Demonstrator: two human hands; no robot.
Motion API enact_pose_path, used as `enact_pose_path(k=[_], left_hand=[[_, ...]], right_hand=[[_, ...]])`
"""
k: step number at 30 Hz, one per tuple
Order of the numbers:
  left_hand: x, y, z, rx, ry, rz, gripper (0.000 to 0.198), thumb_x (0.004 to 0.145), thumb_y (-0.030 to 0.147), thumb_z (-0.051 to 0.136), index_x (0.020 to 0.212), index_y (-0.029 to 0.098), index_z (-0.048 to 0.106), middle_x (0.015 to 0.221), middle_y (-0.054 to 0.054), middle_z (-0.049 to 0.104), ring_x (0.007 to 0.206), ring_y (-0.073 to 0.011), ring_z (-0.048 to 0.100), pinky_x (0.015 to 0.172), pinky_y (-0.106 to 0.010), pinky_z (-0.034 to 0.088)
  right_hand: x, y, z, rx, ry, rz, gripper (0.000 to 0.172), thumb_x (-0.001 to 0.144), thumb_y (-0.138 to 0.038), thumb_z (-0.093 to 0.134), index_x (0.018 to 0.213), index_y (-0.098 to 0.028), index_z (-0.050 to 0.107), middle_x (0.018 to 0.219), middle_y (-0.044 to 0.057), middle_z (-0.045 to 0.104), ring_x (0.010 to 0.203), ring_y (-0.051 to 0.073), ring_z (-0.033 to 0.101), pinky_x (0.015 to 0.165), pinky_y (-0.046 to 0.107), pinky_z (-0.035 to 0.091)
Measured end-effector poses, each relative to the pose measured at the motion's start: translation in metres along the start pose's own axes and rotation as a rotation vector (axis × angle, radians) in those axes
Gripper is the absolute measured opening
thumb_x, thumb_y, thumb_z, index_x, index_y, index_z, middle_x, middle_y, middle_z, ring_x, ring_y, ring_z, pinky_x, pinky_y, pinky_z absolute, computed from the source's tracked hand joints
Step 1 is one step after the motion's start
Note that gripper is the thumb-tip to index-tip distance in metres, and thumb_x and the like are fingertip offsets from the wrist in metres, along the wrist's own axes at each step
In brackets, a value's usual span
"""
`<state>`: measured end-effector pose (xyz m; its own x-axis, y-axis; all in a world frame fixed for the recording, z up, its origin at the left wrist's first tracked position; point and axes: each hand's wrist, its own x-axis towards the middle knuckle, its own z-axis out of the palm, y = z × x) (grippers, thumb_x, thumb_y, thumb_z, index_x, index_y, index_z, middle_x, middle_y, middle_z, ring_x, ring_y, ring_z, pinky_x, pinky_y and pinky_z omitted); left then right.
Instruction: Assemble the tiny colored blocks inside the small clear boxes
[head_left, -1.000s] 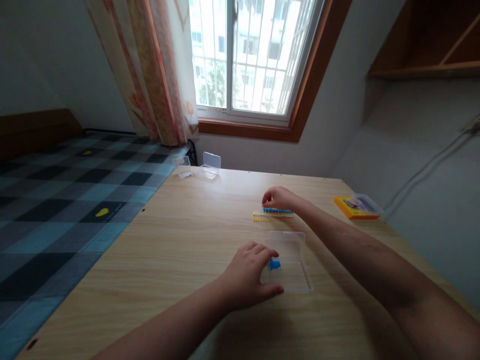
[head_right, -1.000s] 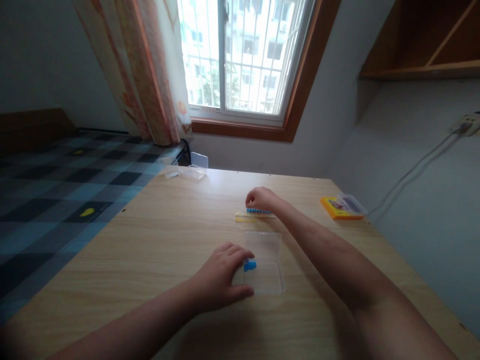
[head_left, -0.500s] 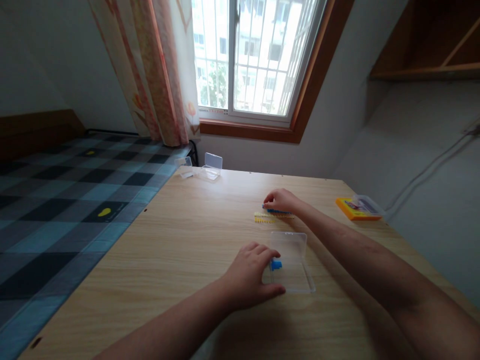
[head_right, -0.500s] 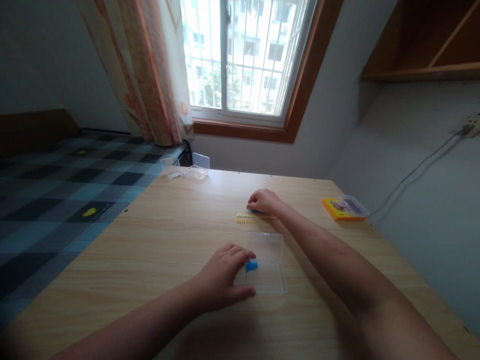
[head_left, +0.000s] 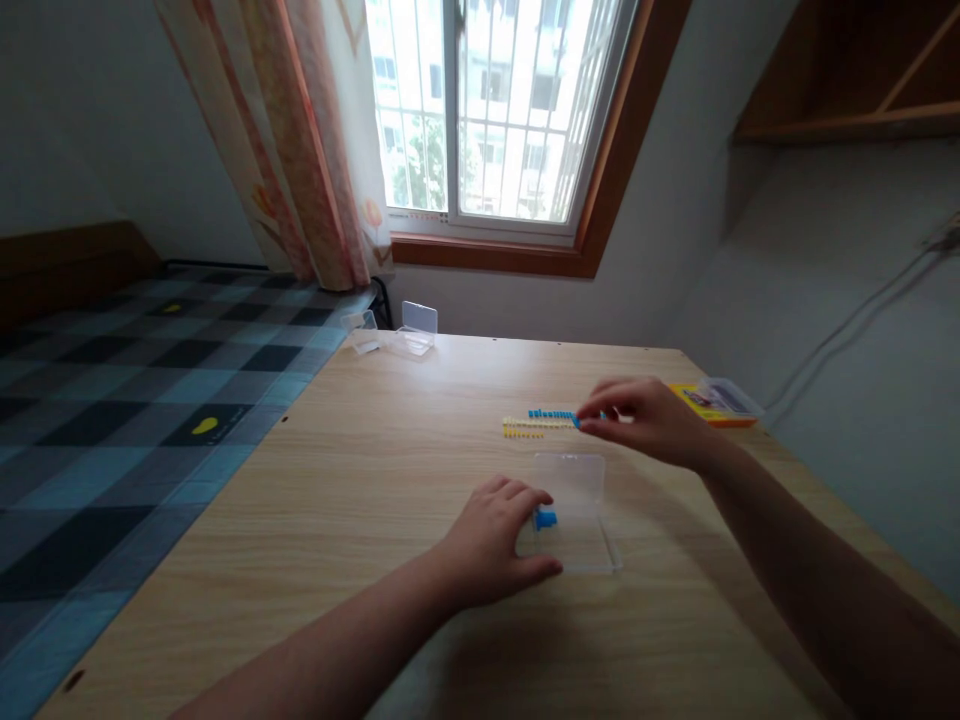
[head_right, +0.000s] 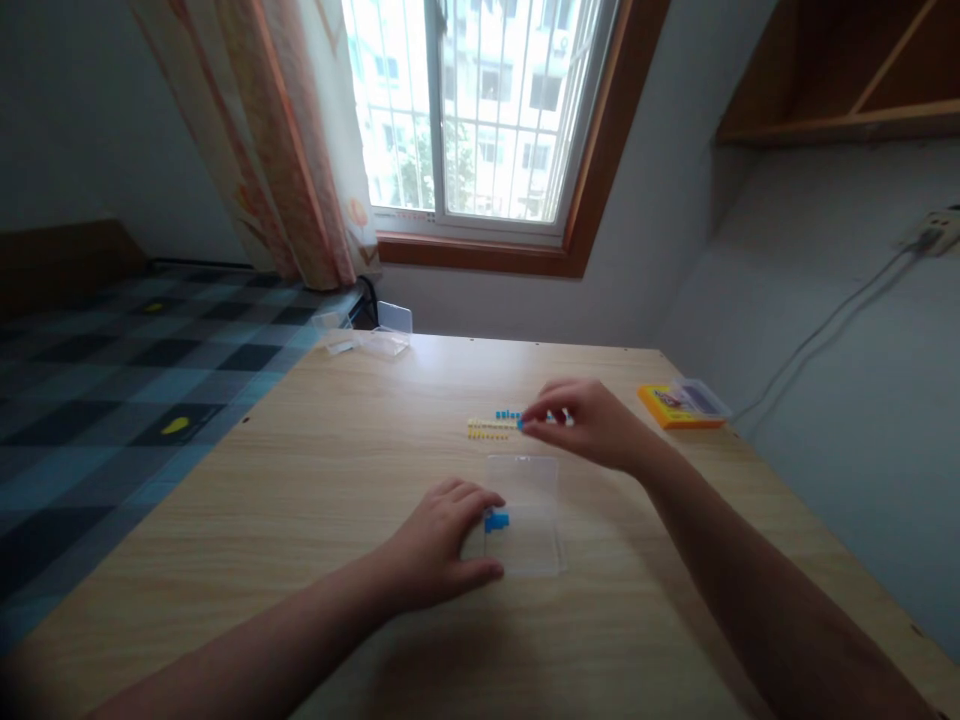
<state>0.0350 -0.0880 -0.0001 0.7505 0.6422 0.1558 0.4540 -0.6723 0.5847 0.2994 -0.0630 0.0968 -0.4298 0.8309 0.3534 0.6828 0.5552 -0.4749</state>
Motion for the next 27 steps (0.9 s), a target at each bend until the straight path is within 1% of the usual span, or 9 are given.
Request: enact_pose_path(k=[1,3,5,6,9,12,17,22,27], left_hand=[[0.000,0.000,0.000,0.002,-0.001,0.001,0.060,0.072,0.043,0.086,0.124,0.022,0.063,0.122,-0.007,0.068,0.115,-0.0303,0.058,0.105,-0.047,0.043],[0.000,0.000,0.001,0.009,0.001,0.002,0.060,0.072,0.043,0.086,0.124,0.022,0.063,0.123,-0.007,0.068,0.115,-0.0302,0.058,0.105,-0.047,0.043],[0.000,-0.001,0.001,0.017,0.005,-0.002,0.060,0.072,0.043,0.086,0.124,0.022,0.063,0.123,-0.007,0.068,0.115,-0.0301,0.058,0.105,-0.047,0.044],[0.000,-0.001,0.001,0.020,0.007,-0.004,0.060,0.072,0.043,0.086,0.123,0.022,0.063,0.123,-0.007,0.068,0.116,-0.0302,0.058,0.105,-0.047,0.044],[0.000,0.000,0.000,0.024,0.006,-0.003,0.060,0.072,0.043,0.086,0.124,0.022,0.063,0.123,-0.008,0.068,0.116,-0.0305,0.058,0.105,-0.047,0.044],[0.001,0.002,-0.002,0.025,-0.004,-0.010,0.059,0.073,0.042,0.085,0.123,0.022,0.063,0.123,-0.008,0.068,0.117,-0.0308,0.058,0.106,-0.048,0.044],[0.003,0.003,-0.003,0.019,-0.012,-0.005,0.059,0.073,0.042,0.085,0.123,0.021,0.063,0.121,-0.008,0.068,0.115,-0.0306,0.058,0.105,-0.047,0.044],[0.002,0.002,-0.002,0.014,-0.008,-0.006,0.058,0.072,0.040,0.086,0.123,0.021,0.063,0.120,-0.008,0.068,0.115,-0.0309,0.058,0.105,-0.048,0.044],[0.002,0.003,-0.002,0.015,-0.003,-0.003,0.057,0.074,0.042,0.084,0.122,0.022,0.063,0.120,-0.008,0.068,0.114,-0.0307,0.059,0.104,-0.048,0.045]], right_hand=[[-0.019,-0.011,-0.003,0.042,-0.079,-0.023,0.020,0.092,-0.040,0.069,0.093,-0.023,0.080,0.083,0.003,0.072,0.065,0.012,0.058,0.057,0.024,0.041],[-0.051,-0.027,0.001,0.060,-0.223,-0.016,0.016,0.093,-0.035,0.068,0.096,-0.025,0.079,0.085,0.003,0.072,0.070,0.012,0.062,0.061,0.024,0.043],[-0.071,-0.035,0.016,0.006,-0.306,0.036,0.013,0.093,-0.029,0.067,0.097,-0.027,0.079,0.087,0.001,0.073,0.072,0.012,0.064,0.067,0.024,0.044],[-0.076,-0.036,0.026,-0.027,-0.318,0.058,0.013,0.093,-0.028,0.067,0.096,-0.028,0.079,0.087,0.000,0.073,0.073,0.012,0.065,0.067,0.025,0.044],[-0.078,-0.031,0.052,-0.142,-0.340,0.091,0.015,0.092,-0.025,0.065,0.091,-0.026,0.079,0.087,0.001,0.074,0.073,0.014,0.066,0.067,0.026,0.041],[-0.075,-0.023,0.064,-0.238,-0.359,0.089,0.016,0.091,-0.023,0.063,0.085,-0.024,0.078,0.083,0.002,0.073,0.070,0.015,0.065,0.064,0.027,0.037],[-0.079,-0.018,0.064,-0.241,-0.316,0.078,0.014,0.092,-0.026,0.063,0.091,-0.024,0.077,0.086,0.001,0.073,0.070,0.014,0.064,0.064,0.026,0.034],[-0.083,-0.018,0.065,-0.192,-0.312,0.045,0.020,0.095,-0.024,0.059,0.084,-0.023,0.076,0.082,0.000,0.071,0.066,0.012,0.062,0.063,0.026,0.034],[-0.083,-0.016,0.073,-0.225,-0.266,0.021,0.019,0.094,-0.021,0.057,0.086,-0.022,0.075,0.081,0.000,0.071,0.066,0.012,0.060,0.062,0.026,0.033]])
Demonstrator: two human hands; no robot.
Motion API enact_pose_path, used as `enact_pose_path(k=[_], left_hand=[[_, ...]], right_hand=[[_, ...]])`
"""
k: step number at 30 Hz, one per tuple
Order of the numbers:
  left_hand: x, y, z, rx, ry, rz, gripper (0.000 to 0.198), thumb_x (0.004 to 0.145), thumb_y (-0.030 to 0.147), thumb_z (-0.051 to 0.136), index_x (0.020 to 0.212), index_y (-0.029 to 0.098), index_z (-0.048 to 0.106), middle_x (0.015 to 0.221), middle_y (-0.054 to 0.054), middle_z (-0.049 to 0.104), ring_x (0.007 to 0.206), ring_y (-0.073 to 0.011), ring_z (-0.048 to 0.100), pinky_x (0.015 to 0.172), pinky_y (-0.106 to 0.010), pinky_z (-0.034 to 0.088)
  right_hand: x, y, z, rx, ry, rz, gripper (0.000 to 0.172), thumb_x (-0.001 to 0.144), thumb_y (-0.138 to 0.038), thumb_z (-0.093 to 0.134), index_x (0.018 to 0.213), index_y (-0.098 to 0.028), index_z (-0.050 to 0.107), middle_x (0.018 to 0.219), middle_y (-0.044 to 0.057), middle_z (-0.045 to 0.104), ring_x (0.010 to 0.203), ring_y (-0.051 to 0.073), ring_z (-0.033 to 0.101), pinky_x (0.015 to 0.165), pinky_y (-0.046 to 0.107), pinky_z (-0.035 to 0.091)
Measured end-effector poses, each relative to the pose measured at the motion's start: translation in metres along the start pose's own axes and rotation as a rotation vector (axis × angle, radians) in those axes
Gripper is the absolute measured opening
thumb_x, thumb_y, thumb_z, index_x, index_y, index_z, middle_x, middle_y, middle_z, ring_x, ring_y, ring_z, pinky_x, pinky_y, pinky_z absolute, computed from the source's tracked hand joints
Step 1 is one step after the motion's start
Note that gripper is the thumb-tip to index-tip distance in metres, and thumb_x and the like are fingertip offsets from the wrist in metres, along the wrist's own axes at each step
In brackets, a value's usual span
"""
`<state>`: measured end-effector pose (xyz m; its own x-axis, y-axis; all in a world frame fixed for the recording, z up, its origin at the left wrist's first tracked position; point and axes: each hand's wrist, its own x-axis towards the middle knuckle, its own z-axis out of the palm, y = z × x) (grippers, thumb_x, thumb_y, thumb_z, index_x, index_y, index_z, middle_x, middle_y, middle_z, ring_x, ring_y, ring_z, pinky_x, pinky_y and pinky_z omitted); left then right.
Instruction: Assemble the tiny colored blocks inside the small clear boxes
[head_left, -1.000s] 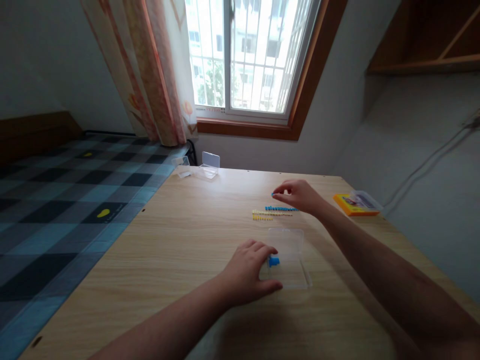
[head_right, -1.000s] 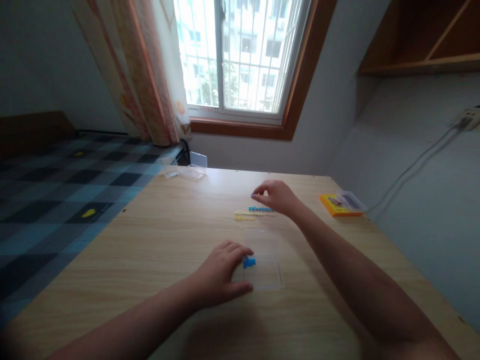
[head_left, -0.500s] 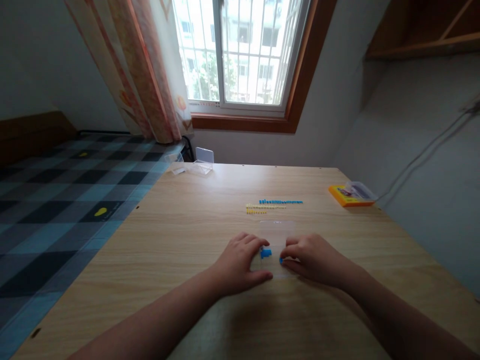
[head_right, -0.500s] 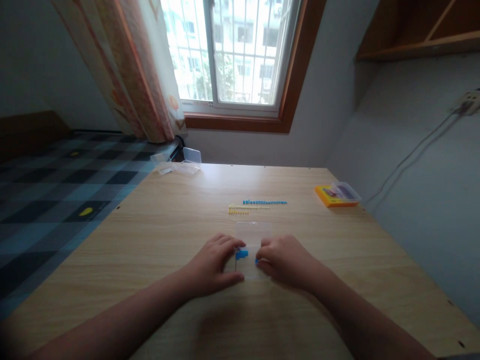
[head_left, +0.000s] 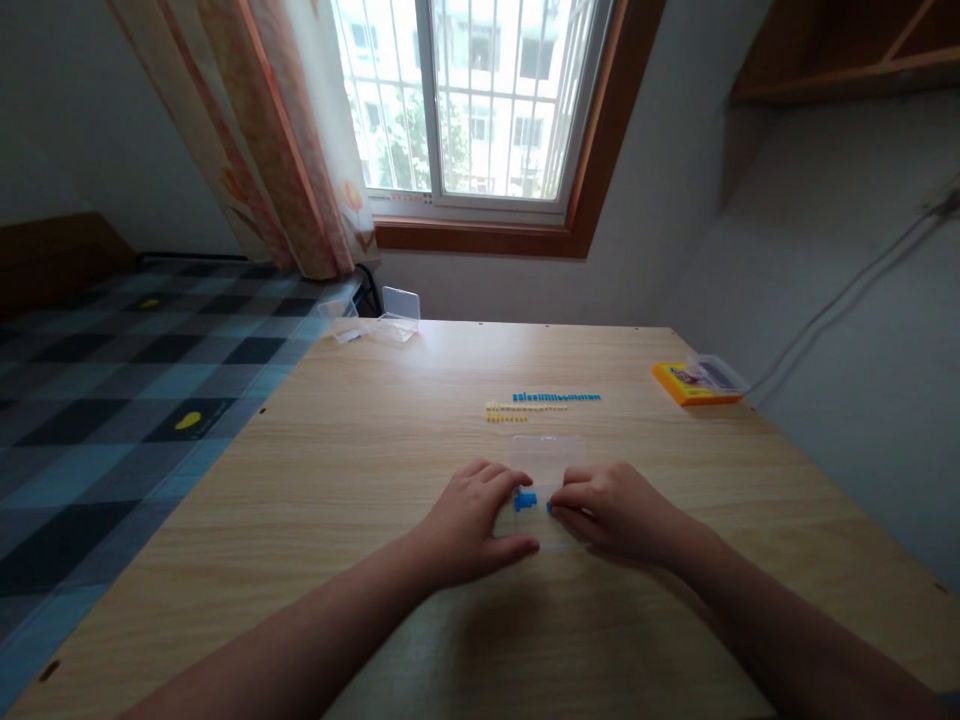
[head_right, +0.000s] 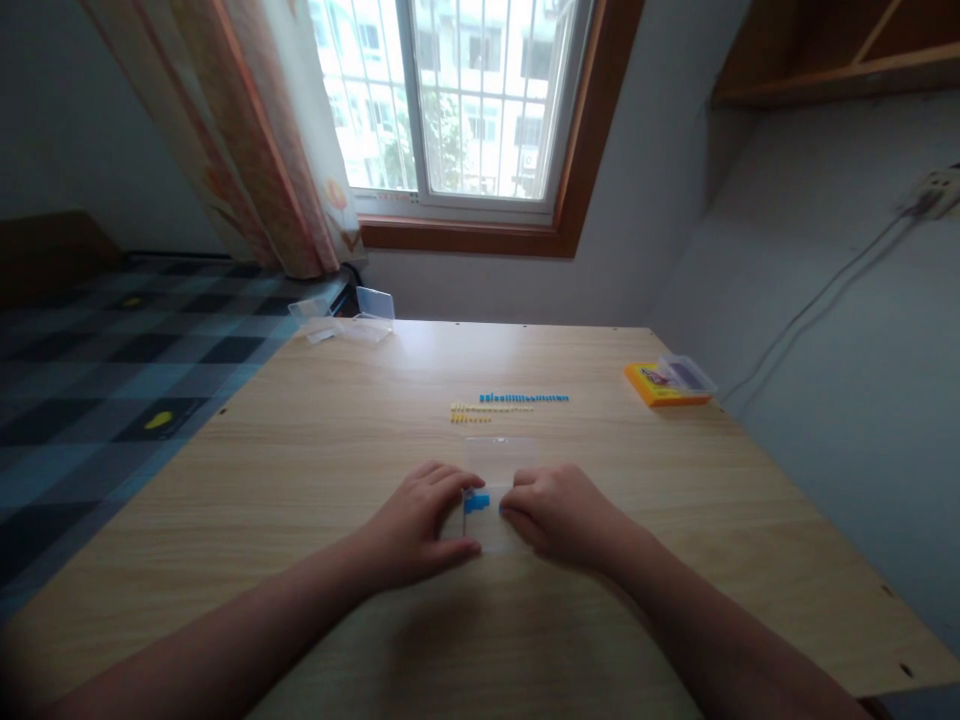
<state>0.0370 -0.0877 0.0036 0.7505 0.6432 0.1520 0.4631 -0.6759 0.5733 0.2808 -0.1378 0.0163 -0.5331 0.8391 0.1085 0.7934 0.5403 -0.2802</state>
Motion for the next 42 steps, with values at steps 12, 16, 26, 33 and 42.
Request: enact_pose_path(k=[12,16,26,33,42], left_hand=[[-0.0003,-0.0002,0.0001,0.010,0.007,0.008,0.054,0.076,0.044,0.082,0.122,0.023,0.063,0.120,-0.008,0.068,0.115,-0.0311,0.058,0.104,-0.048,0.045],[0.0001,-0.0006,0.0010,0.013,0.011,0.011,0.056,0.074,0.043,0.084,0.122,0.022,0.063,0.121,-0.008,0.068,0.115,-0.0309,0.058,0.105,-0.048,0.044],[-0.0005,-0.0010,0.0015,0.026,0.006,0.015,0.056,0.075,0.045,0.082,0.123,0.023,0.062,0.121,-0.008,0.068,0.115,-0.0311,0.058,0.104,-0.049,0.045],[-0.0017,-0.0043,0.0042,0.024,0.024,0.028,0.058,0.074,0.046,0.083,0.123,0.022,0.063,0.122,-0.008,0.068,0.115,-0.0317,0.058,0.105,-0.048,0.044],[-0.0014,-0.0028,0.0037,0.021,0.022,0.022,0.058,0.074,0.044,0.084,0.123,0.021,0.063,0.123,-0.009,0.068,0.116,-0.0314,0.058,0.105,-0.048,0.044]], right_hand=[[0.0021,0.0001,0.0075,-0.025,0.045,0.010,0.020,0.097,-0.024,0.056,0.090,-0.023,0.075,0.084,0.001,0.070,0.068,0.013,0.060,0.063,0.026,0.035],[0.0028,-0.0017,0.0072,-0.059,0.038,0.022,0.021,0.097,-0.025,0.056,0.085,-0.023,0.074,0.081,0.001,0.068,0.066,0.012,0.059,0.062,0.026,0.033],[0.0022,-0.0011,0.0085,-0.017,0.057,0.009,0.021,0.097,-0.022,0.055,0.089,-0.022,0.074,0.083,0.002,0.070,0.069,0.013,0.060,0.064,0.026,0.036],[0.0003,-0.0024,0.0084,-0.030,0.029,0.001,0.021,0.095,-0.021,0.054,0.081,-0.021,0.071,0.080,0.002,0.068,0.067,0.012,0.058,0.063,0.026,0.034],[0.0023,-0.0040,0.0091,-0.068,0.026,0.011,0.020,0.094,-0.022,0.055,0.083,-0.022,0.071,0.080,0.001,0.068,0.065,0.012,0.056,0.061,0.028,0.030]])
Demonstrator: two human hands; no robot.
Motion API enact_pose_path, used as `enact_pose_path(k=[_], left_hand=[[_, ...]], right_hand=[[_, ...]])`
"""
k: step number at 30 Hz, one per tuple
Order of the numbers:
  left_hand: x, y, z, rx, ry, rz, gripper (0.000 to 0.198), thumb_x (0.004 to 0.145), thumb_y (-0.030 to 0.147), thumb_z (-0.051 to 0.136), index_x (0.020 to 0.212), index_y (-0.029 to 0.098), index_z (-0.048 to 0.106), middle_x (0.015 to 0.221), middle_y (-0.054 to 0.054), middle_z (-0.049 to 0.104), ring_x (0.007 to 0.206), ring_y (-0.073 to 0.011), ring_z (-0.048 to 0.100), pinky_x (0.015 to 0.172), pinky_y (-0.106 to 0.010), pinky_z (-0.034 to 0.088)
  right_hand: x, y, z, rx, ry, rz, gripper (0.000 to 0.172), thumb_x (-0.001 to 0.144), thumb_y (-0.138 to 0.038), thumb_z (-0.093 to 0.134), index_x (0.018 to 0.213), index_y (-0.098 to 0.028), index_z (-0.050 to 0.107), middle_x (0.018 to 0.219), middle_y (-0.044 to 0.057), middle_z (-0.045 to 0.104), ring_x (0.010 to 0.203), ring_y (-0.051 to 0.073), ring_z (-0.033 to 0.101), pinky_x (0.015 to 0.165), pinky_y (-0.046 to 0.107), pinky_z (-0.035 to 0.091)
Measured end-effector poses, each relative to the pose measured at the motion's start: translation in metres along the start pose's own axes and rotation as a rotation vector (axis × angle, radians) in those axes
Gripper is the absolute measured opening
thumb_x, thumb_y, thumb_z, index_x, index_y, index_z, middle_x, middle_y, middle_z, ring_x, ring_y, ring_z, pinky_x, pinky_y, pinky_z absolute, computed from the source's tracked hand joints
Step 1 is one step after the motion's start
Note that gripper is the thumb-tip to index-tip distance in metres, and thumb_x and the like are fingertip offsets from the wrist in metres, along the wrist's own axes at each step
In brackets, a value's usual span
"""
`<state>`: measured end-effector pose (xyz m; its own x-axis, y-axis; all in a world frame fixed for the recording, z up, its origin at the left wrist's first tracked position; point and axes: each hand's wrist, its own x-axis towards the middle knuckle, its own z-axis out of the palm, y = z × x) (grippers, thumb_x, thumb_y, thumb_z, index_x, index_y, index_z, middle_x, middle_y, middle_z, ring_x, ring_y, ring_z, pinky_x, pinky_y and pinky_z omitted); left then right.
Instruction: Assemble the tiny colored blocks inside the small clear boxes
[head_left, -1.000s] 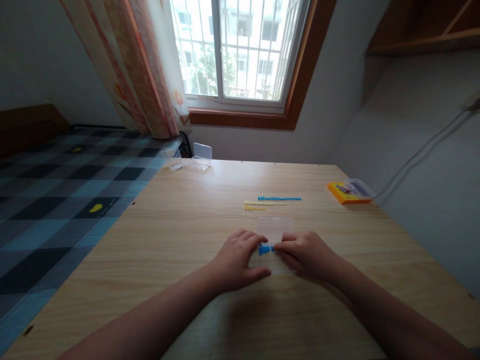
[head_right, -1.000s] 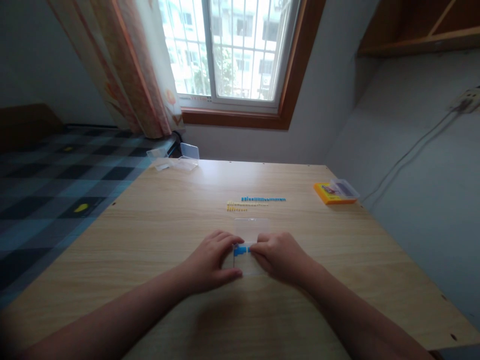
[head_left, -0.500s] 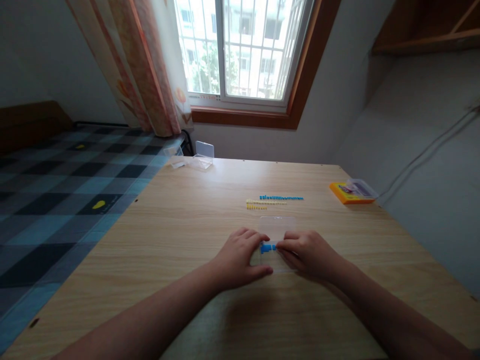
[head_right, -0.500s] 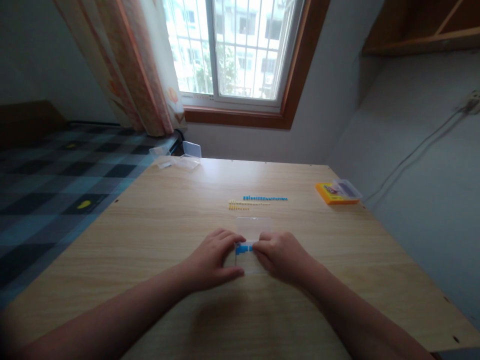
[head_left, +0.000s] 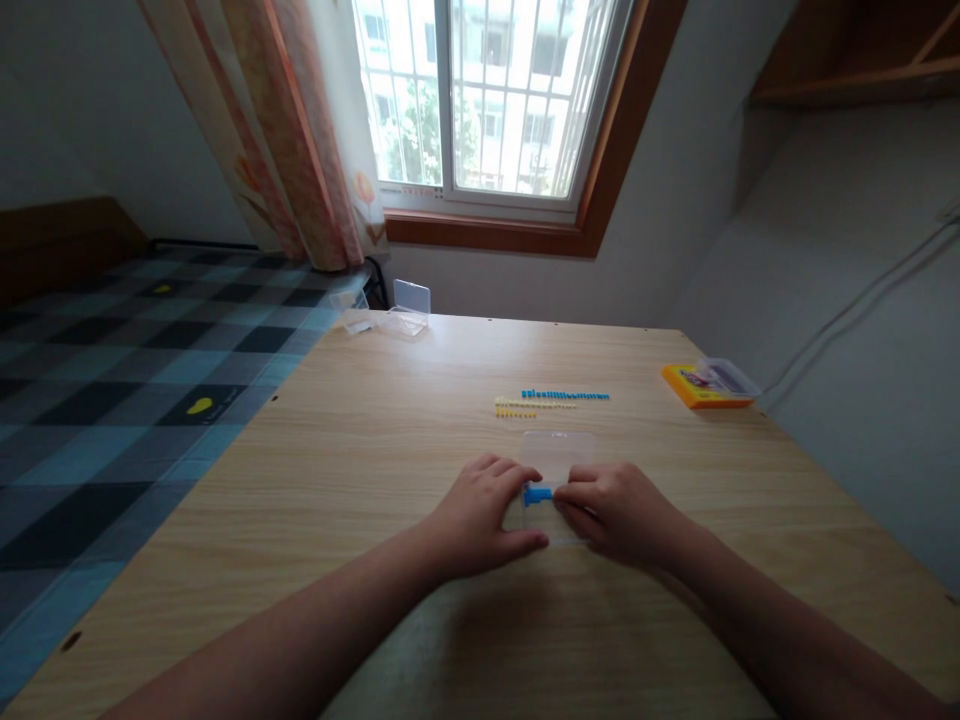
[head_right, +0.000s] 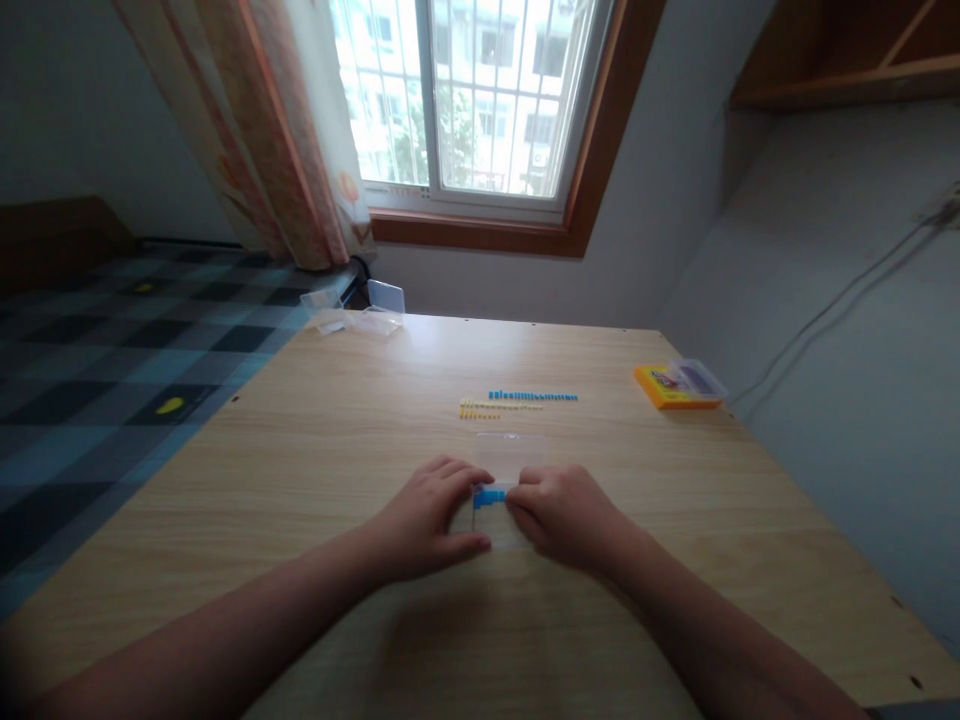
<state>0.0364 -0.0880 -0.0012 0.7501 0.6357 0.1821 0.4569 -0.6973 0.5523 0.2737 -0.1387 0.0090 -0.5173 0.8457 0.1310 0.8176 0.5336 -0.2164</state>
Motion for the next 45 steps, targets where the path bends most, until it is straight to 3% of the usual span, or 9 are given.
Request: enact_pose_path(k=[28,31,35,37,40,45], left_hand=[[0.001,-0.001,0.001,0.006,0.001,0.013,0.059,0.075,0.045,0.083,0.124,0.021,0.063,0.121,-0.008,0.068,0.115,-0.0305,0.058,0.105,-0.048,0.044],[0.001,-0.002,0.001,0.006,0.005,0.009,0.060,0.074,0.044,0.084,0.125,0.022,0.063,0.123,-0.007,0.068,0.116,-0.0305,0.057,0.105,-0.048,0.044],[0.000,-0.001,0.000,-0.001,-0.010,-0.006,0.060,0.073,0.043,0.085,0.125,0.021,0.063,0.124,-0.007,0.067,0.117,-0.0303,0.057,0.106,-0.047,0.043],[0.000,0.000,-0.001,-0.006,-0.017,-0.016,0.060,0.073,0.043,0.085,0.125,0.021,0.063,0.124,-0.008,0.067,0.117,-0.0304,0.057,0.106,-0.047,0.043],[-0.001,0.000,-0.002,-0.018,-0.017,-0.025,0.059,0.073,0.043,0.086,0.123,0.021,0.064,0.123,-0.008,0.068,0.116,-0.0308,0.058,0.105,-0.048,0.043],[-0.001,-0.001,0.000,-0.033,-0.002,-0.011,0.059,0.072,0.041,0.086,0.123,0.021,0.064,0.122,-0.008,0.068,0.115,-0.0306,0.058,0.105,-0.048,0.043]], right_hand=[[0.000,-0.002,-0.001,-0.054,0.045,-0.002,0.021,0.095,-0.022,0.056,0.079,-0.020,0.071,0.077,0.001,0.068,0.060,0.011,0.054,0.059,0.028,0.028],[-0.007,-0.008,-0.017,-0.032,0.134,-0.053,0.022,0.097,-0.023,0.055,0.087,-0.021,0.074,0.075,0.001,0.068,0.061,0.012,0.056,0.059,0.028,0.032],[-0.009,-0.009,-0.052,0.032,0.376,-0.121,0.020,0.098,-0.023,0.057,0.100,-0.019,0.076,0.076,0.002,0.068,0.064,0.012,0.059,0.061,0.026,0.038],[0.003,0.002,-0.067,0.051,0.415,-0.089,0.020,0.098,-0.025,0.058,0.100,-0.019,0.077,0.077,0.003,0.070,0.065,0.012,0.059,0.062,0.025,0.040],[0.042,0.035,-0.077,0.062,0.313,0.051,0.020,0.095,-0.029,0.061,0.094,-0.021,0.079,0.080,0.003,0.073,0.069,0.014,0.063,0.065,0.026,0.043],[0.119,0.099,-0.057,0.195,0.090,0.369,0.021,0.087,-0.024,0.065,0.099,-0.020,0.081,0.096,0.006,0.079,0.083,0.019,0.069,0.073,0.026,0.048]])
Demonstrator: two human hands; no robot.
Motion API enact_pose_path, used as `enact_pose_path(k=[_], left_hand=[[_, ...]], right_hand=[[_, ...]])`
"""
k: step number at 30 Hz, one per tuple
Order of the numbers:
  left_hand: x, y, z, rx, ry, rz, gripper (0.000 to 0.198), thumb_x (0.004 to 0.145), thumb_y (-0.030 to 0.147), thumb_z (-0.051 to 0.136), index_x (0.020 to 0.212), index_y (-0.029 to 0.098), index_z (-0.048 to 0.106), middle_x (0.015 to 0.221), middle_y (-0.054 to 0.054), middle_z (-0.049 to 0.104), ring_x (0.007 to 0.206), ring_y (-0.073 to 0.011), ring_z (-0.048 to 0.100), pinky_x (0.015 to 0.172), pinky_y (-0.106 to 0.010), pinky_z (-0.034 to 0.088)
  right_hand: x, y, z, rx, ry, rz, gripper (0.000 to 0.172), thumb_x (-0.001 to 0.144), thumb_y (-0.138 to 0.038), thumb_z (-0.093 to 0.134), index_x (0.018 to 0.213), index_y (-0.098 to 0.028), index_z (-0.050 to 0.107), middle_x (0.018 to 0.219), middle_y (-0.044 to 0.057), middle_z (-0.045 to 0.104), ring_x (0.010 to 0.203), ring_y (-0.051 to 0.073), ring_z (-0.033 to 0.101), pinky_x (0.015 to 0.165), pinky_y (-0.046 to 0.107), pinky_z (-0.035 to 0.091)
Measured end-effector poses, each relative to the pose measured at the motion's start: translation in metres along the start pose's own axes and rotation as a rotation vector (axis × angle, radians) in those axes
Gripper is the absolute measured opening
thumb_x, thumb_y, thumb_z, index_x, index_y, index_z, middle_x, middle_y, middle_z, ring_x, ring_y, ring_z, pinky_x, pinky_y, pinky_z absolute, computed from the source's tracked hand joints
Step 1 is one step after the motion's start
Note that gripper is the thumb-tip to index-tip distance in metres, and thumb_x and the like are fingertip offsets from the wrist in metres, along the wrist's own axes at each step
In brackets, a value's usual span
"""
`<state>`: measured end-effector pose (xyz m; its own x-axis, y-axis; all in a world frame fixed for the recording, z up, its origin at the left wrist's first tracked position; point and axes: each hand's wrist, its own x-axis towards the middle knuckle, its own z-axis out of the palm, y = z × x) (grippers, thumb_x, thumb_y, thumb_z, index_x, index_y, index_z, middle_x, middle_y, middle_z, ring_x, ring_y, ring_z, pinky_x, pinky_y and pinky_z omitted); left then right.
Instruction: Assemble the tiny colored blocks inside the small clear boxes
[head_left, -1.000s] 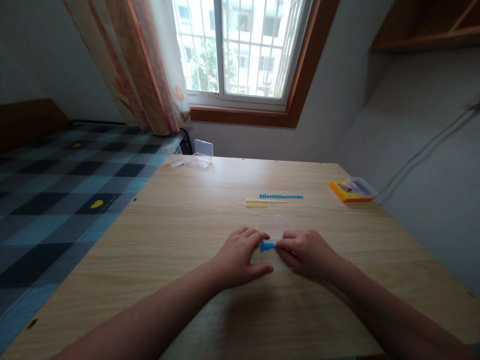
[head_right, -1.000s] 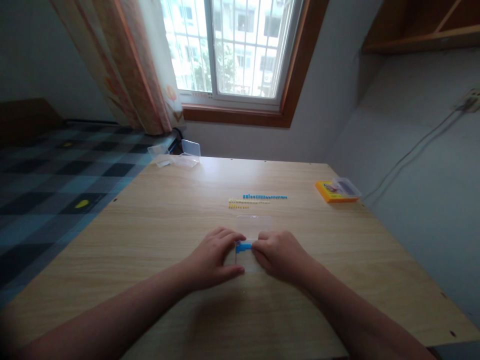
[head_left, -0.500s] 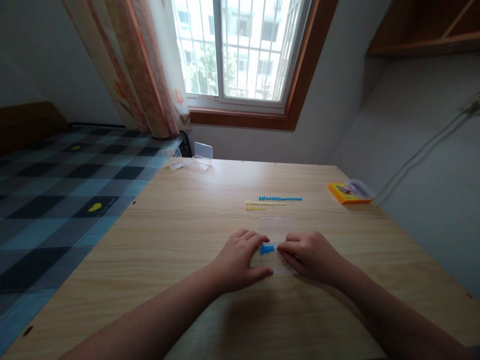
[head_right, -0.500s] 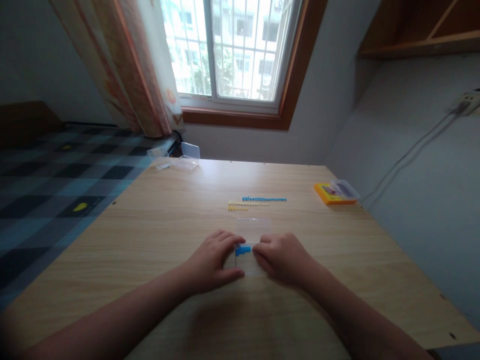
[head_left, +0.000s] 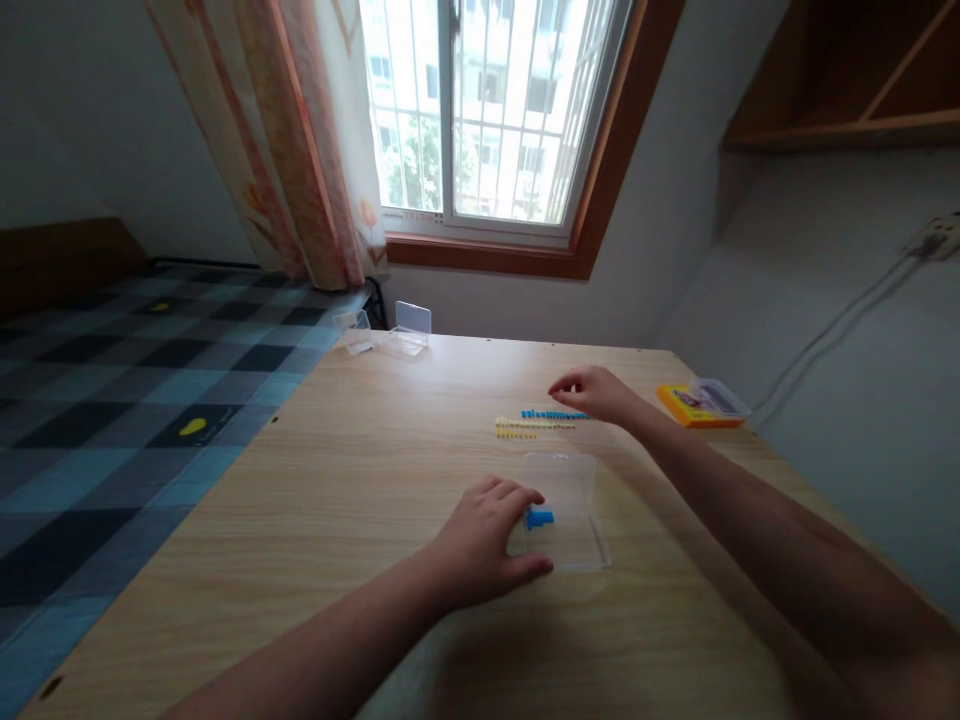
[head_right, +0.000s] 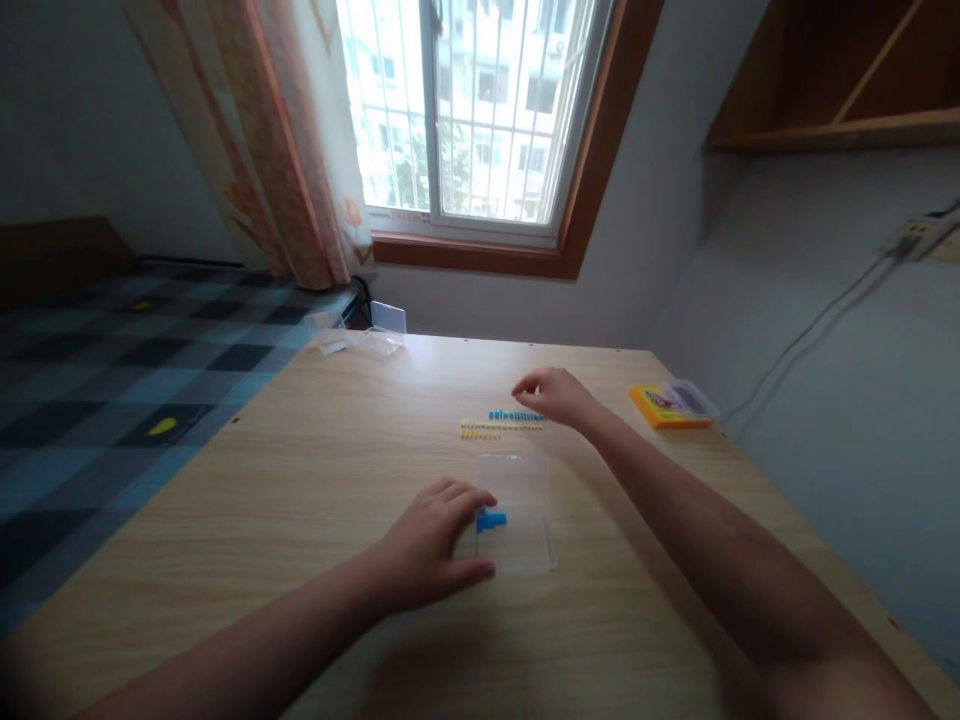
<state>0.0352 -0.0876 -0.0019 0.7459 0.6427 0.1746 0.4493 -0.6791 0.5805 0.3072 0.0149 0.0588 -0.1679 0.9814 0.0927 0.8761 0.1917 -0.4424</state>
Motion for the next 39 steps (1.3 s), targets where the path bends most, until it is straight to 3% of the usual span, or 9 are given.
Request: enact_pose_path(k=[3,6,10,15,22,27,33,36,39], left_hand=[[0.000,-0.001,0.001,-0.002,0.006,0.003,0.059,0.071,0.041,0.086,0.122,0.021,0.064,0.122,-0.008,0.068,0.114,-0.0307,0.058,0.105,-0.048,0.043],[-0.001,0.000,0.001,-0.007,0.004,-0.015,0.059,0.071,0.042,0.086,0.122,0.021,0.064,0.122,-0.008,0.068,0.115,-0.0307,0.058,0.106,-0.047,0.043],[-0.002,0.002,-0.001,-0.021,0.001,-0.025,0.059,0.071,0.043,0.087,0.121,0.022,0.065,0.122,-0.007,0.068,0.116,-0.0310,0.057,0.106,-0.047,0.043],[-0.002,0.003,-0.002,-0.026,-0.014,-0.019,0.057,0.071,0.043,0.087,0.119,0.022,0.066,0.121,-0.008,0.068,0.115,-0.0318,0.057,0.105,-0.049,0.044],[-0.003,0.003,-0.002,-0.027,-0.011,-0.030,0.058,0.071,0.042,0.088,0.120,0.021,0.066,0.122,-0.009,0.068,0.116,-0.0323,0.057,0.106,-0.049,0.043],[-0.003,0.001,0.000,-0.015,0.005,-0.018,0.059,0.071,0.044,0.088,0.121,0.021,0.065,0.121,-0.009,0.068,0.115,-0.0324,0.058,0.105,-0.049,0.044],[-0.001,0.002,0.000,-0.009,-0.006,-0.009,0.057,0.072,0.044,0.086,0.120,0.021,0.065,0.122,-0.009,0.068,0.115,-0.0321,0.058,0.105,-0.048,0.044],[-0.001,0.000,0.001,0.000,-0.007,0.003,0.059,0.073,0.044,0.086,0.122,0.021,0.064,0.122,-0.009,0.068,0.115,-0.0320,0.058,0.105,-0.048,0.043],[0.000,-0.002,0.002,0.011,-0.004,0.017,0.059,0.074,0.044,0.085,0.124,0.021,0.063,0.123,-0.009,0.068,0.115,-0.0318,0.058,0.105,-0.048,0.043]], right_hand=[[0.035,0.016,0.016,0.015,-0.072,0.054,0.022,0.086,-0.024,0.065,0.098,-0.018,0.082,0.100,0.008,0.079,0.087,0.021,0.070,0.074,0.026,0.049],[0.053,0.025,0.027,0.044,-0.194,0.079,0.020,0.081,-0.027,0.071,0.094,-0.017,0.082,0.093,0.007,0.080,0.080,0.019,0.070,0.070,0.025,0.050],[0.062,0.028,0.031,0.073,-0.314,0.092,0.023,0.076,-0.032,0.076,0.092,-0.017,0.082,0.084,0.005,0.078,0.070,0.016,0.065,0.063,0.023,0.047],[0.066,0.025,0.040,0.078,-0.350,0.101,0.025,0.073,-0.035,0.078,0.090,-0.017,0.081,0.078,0.003,0.076,0.064,0.013,0.060,0.057,0.021,0.044],[0.070,0.032,0.050,0.051,-0.234,0.098,0.032,0.083,-0.039,0.070,0.096,-0.012,0.081,0.077,0.006,0.075,0.059,0.012,0.057,0.056,0.022,0.042],[0.065,0.033,0.046,0.036,-0.193,0.016,0.032,0.085,-0.029,0.066,0.109,-0.014,0.080,0.091,0.007,0.078,0.070,0.014,0.062,0.061,0.021,0.044],[0.060,0.028,0.046,-0.009,-0.126,-0.098,0.018,0.079,-0.023,0.069,0.087,-0.016,0.083,0.088,0.007,0.078,0.077,0.016,0.063,0.071,0.022,0.045],[0.054,0.026,0.037,-0.016,-0.028,-0.115,0.015,0.078,-0.023,0.069,0.081,-0.016,0.082,0.088,0.008,0.076,0.078,0.017,0.062,0.074,0.025,0.045],[0.029,0.020,0.015,0.006,0.108,-0.109,0.021,0.084,-0.027,0.065,0.088,-0.014,0.081,0.091,0.010,0.075,0.076,0.017,0.060,0.072,0.027,0.046]])
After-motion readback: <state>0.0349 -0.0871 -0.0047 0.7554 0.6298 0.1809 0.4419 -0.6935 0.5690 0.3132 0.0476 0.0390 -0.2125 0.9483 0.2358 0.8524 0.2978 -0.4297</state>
